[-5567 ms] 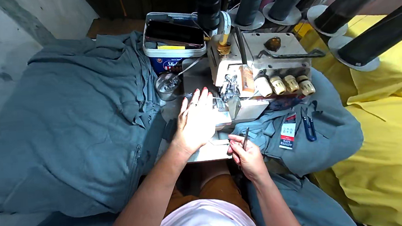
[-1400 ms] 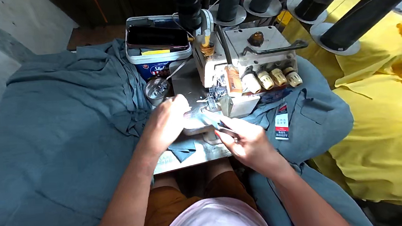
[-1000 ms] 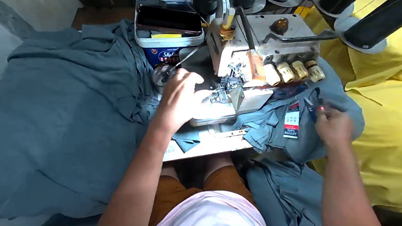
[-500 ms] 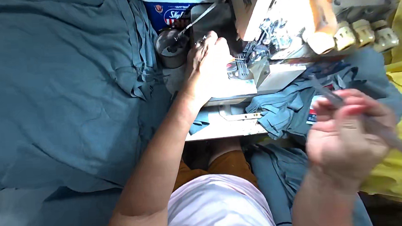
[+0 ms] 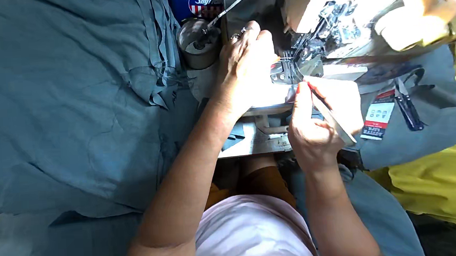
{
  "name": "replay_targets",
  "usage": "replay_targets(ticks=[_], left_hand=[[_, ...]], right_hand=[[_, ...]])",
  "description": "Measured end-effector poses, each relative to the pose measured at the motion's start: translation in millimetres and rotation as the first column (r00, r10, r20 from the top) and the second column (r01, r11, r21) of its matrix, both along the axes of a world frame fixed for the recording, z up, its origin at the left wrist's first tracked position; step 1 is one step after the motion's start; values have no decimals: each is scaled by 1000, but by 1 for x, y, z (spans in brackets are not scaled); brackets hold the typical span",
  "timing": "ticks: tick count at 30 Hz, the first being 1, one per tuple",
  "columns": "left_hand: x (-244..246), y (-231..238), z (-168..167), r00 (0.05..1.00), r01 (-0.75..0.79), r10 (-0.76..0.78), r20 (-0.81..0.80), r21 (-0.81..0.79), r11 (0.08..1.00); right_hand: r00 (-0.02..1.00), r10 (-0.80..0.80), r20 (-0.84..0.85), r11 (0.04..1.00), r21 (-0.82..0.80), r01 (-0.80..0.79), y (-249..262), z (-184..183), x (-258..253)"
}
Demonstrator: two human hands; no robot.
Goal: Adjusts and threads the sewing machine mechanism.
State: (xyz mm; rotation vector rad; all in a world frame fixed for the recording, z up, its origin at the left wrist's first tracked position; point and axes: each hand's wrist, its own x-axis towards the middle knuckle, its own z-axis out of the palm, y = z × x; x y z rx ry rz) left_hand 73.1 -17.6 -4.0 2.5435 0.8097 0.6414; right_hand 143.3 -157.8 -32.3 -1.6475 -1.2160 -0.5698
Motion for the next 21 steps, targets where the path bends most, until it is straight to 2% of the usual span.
replay_targets(ticks=[7, 10, 13, 15, 17, 21], left_hand=[[-4, 6, 0, 997, 80, -80, -5, 9, 997], [-9, 13, 13, 987, 154, -159, -35, -130, 980], [-12, 19, 34, 966, 220, -252, -63, -313, 924], [-8, 22, 39, 949, 257, -303, -89, -341, 904], [-1, 24, 41, 936, 258, -319, -151, -323, 910], [9, 19, 43, 938, 161, -245, -244, -319, 934]], right_hand=[[995, 52, -88, 998, 27, -49, 8, -5, 7], [985, 117, -126, 992, 56, -111, 8, -5, 8], [972, 171, -161, 985, 49, -165, 8, -4, 8], [964, 194, -183, 981, 41, -190, 8, -5, 6], [965, 202, -169, 979, 27, -201, 8, -6, 5], [945, 278, -173, 961, 31, -276, 7, -9, 1]])
